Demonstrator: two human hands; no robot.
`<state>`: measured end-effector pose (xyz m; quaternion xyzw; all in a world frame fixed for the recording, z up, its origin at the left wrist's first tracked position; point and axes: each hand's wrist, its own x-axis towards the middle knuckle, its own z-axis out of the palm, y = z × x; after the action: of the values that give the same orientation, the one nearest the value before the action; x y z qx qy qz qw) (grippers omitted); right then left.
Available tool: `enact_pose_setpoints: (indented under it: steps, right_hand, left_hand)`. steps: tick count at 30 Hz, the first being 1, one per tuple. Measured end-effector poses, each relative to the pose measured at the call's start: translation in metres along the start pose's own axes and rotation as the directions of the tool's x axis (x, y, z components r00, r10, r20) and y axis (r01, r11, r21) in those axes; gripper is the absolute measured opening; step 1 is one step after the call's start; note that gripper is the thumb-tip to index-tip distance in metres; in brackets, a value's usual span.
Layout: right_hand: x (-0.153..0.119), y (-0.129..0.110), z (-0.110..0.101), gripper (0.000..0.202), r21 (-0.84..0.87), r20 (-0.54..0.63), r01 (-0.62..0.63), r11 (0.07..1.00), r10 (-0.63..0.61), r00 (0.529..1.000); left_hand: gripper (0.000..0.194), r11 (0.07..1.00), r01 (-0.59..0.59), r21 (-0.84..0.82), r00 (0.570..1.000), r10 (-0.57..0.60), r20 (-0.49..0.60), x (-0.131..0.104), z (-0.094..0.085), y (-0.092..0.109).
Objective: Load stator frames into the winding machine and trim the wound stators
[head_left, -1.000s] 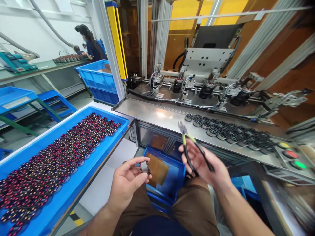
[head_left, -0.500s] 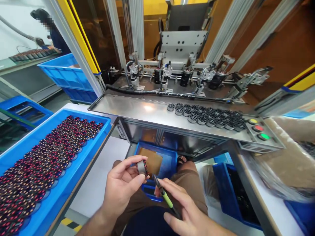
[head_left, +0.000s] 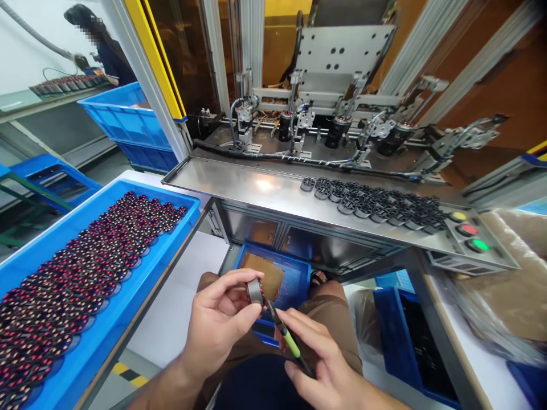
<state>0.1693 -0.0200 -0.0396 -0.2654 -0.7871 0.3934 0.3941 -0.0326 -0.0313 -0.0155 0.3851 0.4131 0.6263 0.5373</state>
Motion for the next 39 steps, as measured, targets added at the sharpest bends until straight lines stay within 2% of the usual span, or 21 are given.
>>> enact_pose_setpoints:
  steps: [9, 13, 17, 20, 27, 39]
  right_hand:
    - [0.002, 0.002, 0.004, 0.07, -0.062, -0.003, 0.004, 0.998, -0.004, 1.0]
    - [0.001, 0.002, 0.001, 0.068, -0.071, 0.007, -0.038, 0.997, 0.039, 0.999]
    - [0.0, -0.004, -0.004, 0.069, -0.098, 0.013, -0.075, 0.992, 0.077, 0.997]
    - [0.0, -0.007, -0.004, 0.078, -0.064, 0.026, -0.034, 0.997, 0.036, 0.999]
    - [0.003, -0.007, 0.001, 0.088, -0.028, 0.021, 0.02, 0.999, -0.019, 1.0]
    - [0.004, -0.004, 0.001, 0.082, -0.045, 0.021, 0.005, 0.999, -0.004, 1.0]
  left_hand:
    - [0.03, 0.999, -0.001, 0.034, 1.0, 0.002, -0.023, 0.0, -0.002, -0.001]
    - [0.03, 0.999, -0.032, 0.028, 0.999, 0.033, -0.019, 0.001, -0.004, -0.001]
    - [0.025, 0.993, -0.111, 0.038, 0.994, 0.112, -0.005, 0.0, -0.004, 0.0]
    - [0.017, 0.977, -0.184, 0.105, 0.982, 0.187, -0.022, -0.001, -0.003, -0.001]
    - [0.022, 0.937, -0.278, 0.213, 0.957, 0.289, -0.021, -0.003, -0.002, 0.0]
    - [0.024, 0.92, -0.299, 0.255, 0.952, 0.305, 0.014, -0.004, -0.004, 0.001]
